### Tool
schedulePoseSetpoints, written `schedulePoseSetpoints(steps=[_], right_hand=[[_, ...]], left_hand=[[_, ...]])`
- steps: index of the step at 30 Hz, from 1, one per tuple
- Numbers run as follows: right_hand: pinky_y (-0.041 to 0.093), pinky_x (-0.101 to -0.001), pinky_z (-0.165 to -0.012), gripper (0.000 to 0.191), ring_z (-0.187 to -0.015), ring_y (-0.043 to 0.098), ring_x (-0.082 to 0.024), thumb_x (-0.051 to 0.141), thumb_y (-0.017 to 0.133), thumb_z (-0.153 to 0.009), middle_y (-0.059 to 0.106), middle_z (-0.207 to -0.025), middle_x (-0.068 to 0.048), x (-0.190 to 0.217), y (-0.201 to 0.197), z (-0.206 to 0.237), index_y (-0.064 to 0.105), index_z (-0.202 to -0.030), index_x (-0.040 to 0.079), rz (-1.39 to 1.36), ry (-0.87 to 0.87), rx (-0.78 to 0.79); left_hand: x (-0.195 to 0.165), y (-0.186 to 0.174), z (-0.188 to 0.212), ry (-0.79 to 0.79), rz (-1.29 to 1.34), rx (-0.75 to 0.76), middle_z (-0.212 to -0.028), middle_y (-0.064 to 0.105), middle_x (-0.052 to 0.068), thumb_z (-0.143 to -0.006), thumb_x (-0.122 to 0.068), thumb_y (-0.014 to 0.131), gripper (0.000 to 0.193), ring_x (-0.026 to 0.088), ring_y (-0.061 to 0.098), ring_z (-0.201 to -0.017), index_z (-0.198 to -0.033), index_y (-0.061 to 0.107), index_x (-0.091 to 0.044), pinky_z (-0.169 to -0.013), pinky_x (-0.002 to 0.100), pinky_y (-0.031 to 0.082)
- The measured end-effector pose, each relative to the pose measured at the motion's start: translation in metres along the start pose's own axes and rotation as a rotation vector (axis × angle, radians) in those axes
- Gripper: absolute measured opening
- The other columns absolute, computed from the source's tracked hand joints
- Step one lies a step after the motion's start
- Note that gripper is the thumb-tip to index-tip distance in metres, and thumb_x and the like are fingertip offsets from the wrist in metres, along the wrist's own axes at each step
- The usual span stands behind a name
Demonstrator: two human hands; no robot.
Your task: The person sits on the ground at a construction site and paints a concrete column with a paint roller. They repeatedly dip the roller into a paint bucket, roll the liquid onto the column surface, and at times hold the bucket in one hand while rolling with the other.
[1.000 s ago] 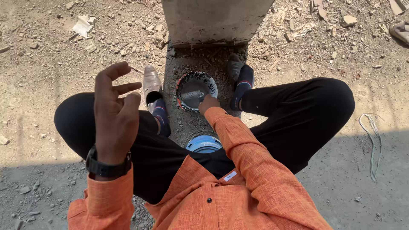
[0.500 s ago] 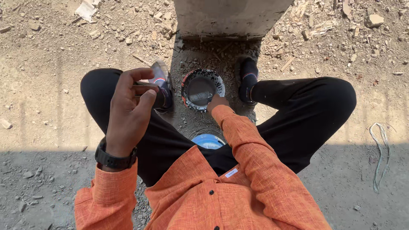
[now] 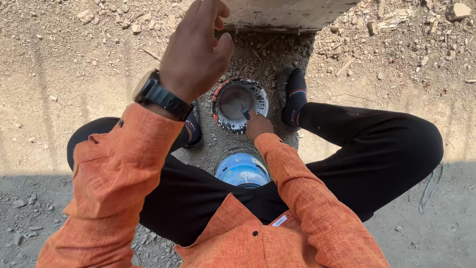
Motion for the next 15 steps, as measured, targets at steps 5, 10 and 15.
schedulePoseSetpoints(steps=[5,10,15], right_hand=[[0.058,-0.0516,-0.086,0.050,-0.102,0.070,-0.043,0.018,0.072,-0.086,0.068,-0.112,-0.025,0.025,-0.001,-0.017,0.053,-0.129,0.003,0.213,0.029,0.096],[0.058,-0.0522,-0.085,0.046,-0.098,0.071,-0.043,0.016,0.071,-0.085,0.070,-0.106,-0.024,0.018,-0.001,-0.025,0.054,-0.126,0.002,0.152,0.050,0.097],[0.056,-0.0570,-0.079,0.036,-0.091,0.070,-0.047,0.018,0.068,-0.093,0.068,-0.102,-0.027,0.013,0.005,-0.021,0.056,-0.123,0.003,0.026,-0.027,-0.048]], left_hand=[[0.127,0.124,0.021,-0.769,-0.237,0.616,-0.139,0.057,0.032,-0.089,-0.030,0.073,0.072,0.043,0.059,-0.129,-0.143,0.044,0.006,-0.108,0.044,0.048],[0.180,0.207,0.118,-1.028,-0.120,0.681,-0.131,0.064,0.027,-0.073,-0.044,0.088,0.083,0.039,0.065,-0.121,-0.132,0.055,0.005,-0.102,0.044,0.053],[0.182,0.230,0.137,-1.089,-0.074,0.415,-0.118,0.069,0.030,-0.086,-0.019,0.067,0.041,0.048,0.066,-0.111,-0.125,0.060,-0.008,-0.096,0.054,0.052]])
Point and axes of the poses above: each hand's wrist, its own z-axis away from the middle knuckle, its own y-axis out of the palm, x = y × z, the point moved 1 cm from there along -z, towards the middle knuckle
